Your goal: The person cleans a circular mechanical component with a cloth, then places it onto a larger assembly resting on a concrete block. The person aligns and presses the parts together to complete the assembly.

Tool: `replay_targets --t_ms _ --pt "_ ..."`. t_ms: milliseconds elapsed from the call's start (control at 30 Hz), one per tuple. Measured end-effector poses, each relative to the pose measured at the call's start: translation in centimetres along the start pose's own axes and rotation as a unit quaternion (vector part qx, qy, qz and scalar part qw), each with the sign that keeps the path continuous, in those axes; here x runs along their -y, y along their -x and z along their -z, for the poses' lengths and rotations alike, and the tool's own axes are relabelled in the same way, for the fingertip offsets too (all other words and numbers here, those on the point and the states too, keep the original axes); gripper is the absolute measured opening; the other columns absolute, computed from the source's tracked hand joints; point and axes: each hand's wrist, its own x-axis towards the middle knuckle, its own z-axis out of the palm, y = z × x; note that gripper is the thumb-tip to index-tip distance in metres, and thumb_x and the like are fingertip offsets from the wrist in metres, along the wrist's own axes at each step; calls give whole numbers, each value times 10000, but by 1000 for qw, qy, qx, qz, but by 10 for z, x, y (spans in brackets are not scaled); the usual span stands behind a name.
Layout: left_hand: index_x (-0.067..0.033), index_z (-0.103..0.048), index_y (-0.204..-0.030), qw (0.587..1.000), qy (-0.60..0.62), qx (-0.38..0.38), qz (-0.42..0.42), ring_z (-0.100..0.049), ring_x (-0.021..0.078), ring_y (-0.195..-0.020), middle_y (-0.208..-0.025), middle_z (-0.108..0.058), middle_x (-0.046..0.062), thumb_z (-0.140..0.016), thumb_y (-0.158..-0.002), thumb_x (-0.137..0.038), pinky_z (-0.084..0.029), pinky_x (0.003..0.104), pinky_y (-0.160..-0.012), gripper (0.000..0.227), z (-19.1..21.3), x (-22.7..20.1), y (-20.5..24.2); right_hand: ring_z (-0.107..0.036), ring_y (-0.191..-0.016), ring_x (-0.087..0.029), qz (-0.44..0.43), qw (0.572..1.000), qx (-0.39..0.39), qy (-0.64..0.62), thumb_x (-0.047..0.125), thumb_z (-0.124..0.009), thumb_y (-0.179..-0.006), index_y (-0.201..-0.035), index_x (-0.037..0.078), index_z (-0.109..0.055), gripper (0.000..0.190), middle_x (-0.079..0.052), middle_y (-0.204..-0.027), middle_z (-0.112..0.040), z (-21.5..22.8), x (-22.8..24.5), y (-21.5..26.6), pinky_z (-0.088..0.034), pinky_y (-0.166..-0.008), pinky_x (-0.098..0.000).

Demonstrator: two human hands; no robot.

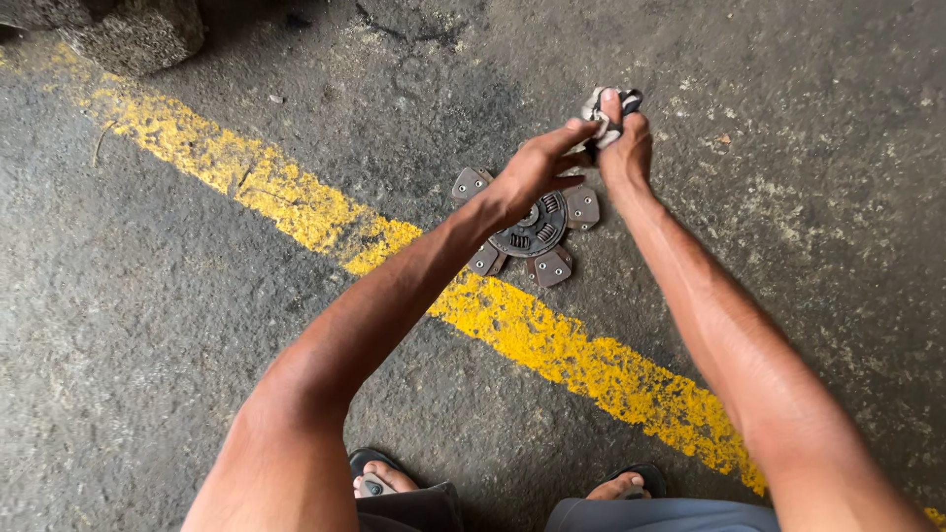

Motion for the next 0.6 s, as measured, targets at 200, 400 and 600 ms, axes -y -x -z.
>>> replay_targets --t_ms 200,400,600 --pt "-25 -524 -1337 930 -325 -162 -51 -781 304 -1020 -1210 -719 188 -557 -977 -120 -694 384 -808 373 36 15 -11 -709 -754 -122 48 991 123 37 154 -524 -1014 -1264 56 -607 281 -55 -1043 -720 -29 8 14 -603 -552 -245" --pt "-31 -693 -1045 868 -460 -184 -34 -782 252 -779 -908 -778 157 -668 -945 -206 -629 397 -697 203 89 11 15 -664 -779 -173 -20 949 290 124 137 -631 -997 -1236 31 -653 263 -150 -991 -714 -31 27 36 -537 -583 -288" --pt "-49 -722 -1043 905 -400 -119 78 -709 173 -645 -839 -757 107 -514 -1038 -248 -611 356 -573 288 88 24 27 -666 -744 -181 112 934 329 82 41 -675 -858 -1138 19 -634 284 -61 -877 -700 -41 20 47 -562 -608 -362"
